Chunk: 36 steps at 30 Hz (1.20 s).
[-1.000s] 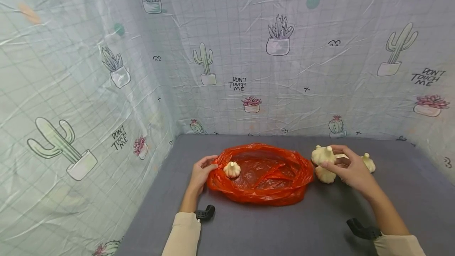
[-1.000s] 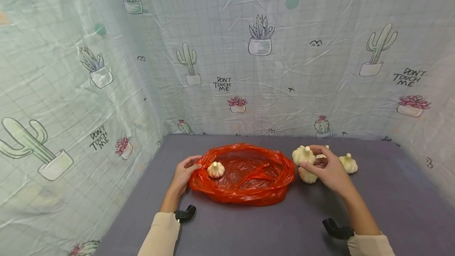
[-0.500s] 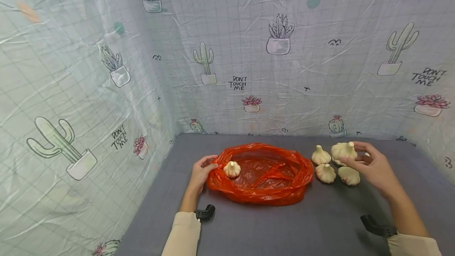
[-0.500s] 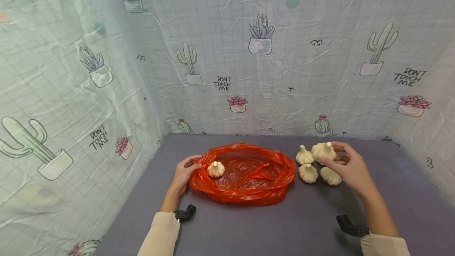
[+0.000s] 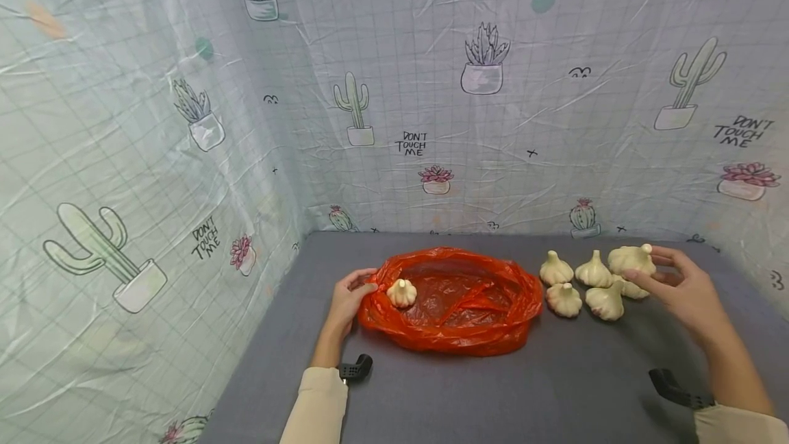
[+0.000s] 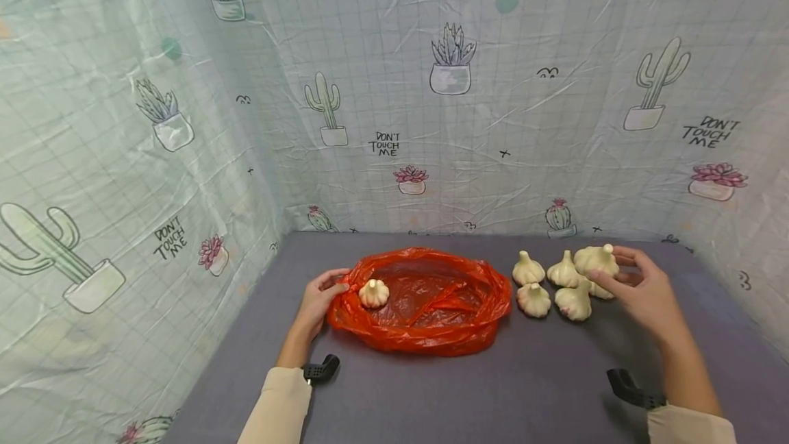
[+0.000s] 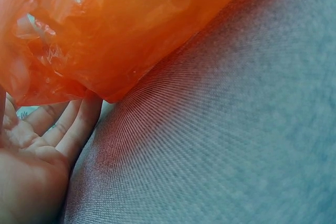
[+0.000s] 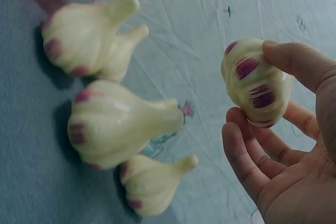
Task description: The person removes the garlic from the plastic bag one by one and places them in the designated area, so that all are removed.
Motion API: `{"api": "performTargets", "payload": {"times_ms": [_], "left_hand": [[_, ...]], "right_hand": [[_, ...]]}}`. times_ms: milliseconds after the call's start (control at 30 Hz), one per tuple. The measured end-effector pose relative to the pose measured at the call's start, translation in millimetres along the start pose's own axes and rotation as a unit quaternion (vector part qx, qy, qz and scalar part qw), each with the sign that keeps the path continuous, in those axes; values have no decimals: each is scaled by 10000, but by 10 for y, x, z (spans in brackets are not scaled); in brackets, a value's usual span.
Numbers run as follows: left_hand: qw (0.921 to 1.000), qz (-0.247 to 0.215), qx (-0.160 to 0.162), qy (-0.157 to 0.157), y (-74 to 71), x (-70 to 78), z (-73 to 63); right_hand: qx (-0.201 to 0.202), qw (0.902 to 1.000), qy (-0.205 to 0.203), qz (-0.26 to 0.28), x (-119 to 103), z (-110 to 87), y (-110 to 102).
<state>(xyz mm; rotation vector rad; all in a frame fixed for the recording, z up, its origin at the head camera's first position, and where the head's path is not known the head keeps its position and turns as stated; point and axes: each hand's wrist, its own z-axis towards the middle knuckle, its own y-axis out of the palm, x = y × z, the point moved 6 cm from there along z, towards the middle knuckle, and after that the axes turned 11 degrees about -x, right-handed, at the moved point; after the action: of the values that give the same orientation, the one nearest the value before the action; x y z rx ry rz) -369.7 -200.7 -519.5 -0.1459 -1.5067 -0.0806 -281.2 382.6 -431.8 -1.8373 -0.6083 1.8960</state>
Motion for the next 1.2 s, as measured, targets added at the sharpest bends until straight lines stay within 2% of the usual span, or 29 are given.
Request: {"api": "performTargets", "payload": {"times_ms": [500, 633, 833, 1200], "left_hand": [[9999, 130, 84, -54, -18, -14, 1], [9999, 147, 71, -32, -15, -9, -6], [9999, 137, 68, -52, -15, -7, -7], [9999, 123, 53, -14, -16, -6, -8]], "right_hand": [[132, 9989, 374, -260, 291, 11, -115], [-36, 9976, 540, -440, 397, 28, -124], [-240, 9966, 531, -588, 550, 34, -103], [-528, 9955, 573, -542, 719, 53, -53]]}}
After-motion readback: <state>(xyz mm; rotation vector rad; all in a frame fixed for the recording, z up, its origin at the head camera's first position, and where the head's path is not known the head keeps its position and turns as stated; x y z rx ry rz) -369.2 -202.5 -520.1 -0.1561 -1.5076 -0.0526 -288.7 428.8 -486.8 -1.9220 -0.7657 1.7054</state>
